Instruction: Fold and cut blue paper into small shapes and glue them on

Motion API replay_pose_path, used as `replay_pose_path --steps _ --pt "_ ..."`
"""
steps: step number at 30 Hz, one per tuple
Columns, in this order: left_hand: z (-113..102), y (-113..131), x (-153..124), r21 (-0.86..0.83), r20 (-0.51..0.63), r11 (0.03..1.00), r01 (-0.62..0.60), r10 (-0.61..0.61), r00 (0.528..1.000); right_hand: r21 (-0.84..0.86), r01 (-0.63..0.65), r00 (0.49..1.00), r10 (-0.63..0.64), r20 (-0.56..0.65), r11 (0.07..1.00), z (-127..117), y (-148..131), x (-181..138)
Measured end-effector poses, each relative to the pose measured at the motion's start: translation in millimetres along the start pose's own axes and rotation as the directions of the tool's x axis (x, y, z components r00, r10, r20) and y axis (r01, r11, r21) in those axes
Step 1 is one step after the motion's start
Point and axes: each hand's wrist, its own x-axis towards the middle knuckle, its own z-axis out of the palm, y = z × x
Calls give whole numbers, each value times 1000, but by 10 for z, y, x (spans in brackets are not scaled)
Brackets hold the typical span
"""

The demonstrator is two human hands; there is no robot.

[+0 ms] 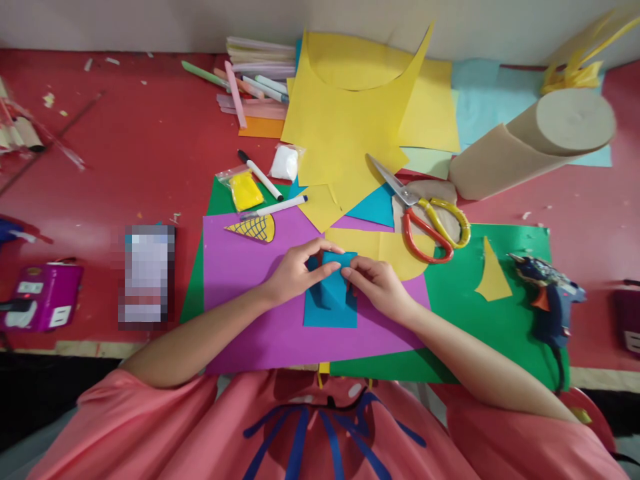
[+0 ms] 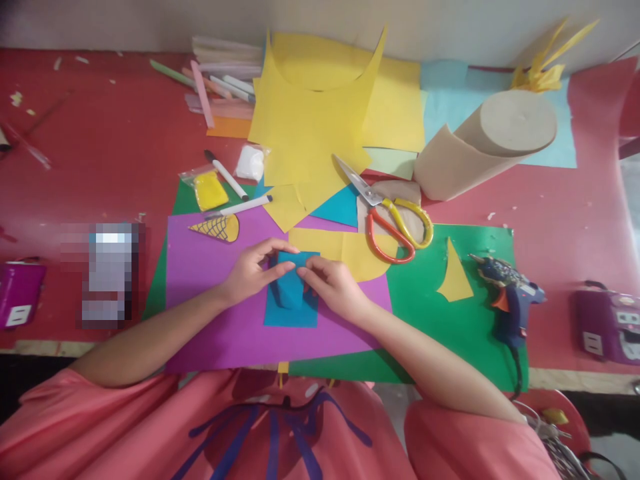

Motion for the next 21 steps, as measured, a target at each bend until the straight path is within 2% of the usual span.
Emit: replay_pose_path --steps 7,14,21 --pt "4 7 -2 -24 16 1000 2 -1 1000 25 23 1000 -23 9 999 -6 -11 7" --pt "6 -4 -9 -24 44 999 -23 24 999 232 -22 998 35 -52 973 2 -5 21" --pt "2 11 -9 3 45 1000 -2 2 999 277 -41 996 61 -63 960 12 13 18"
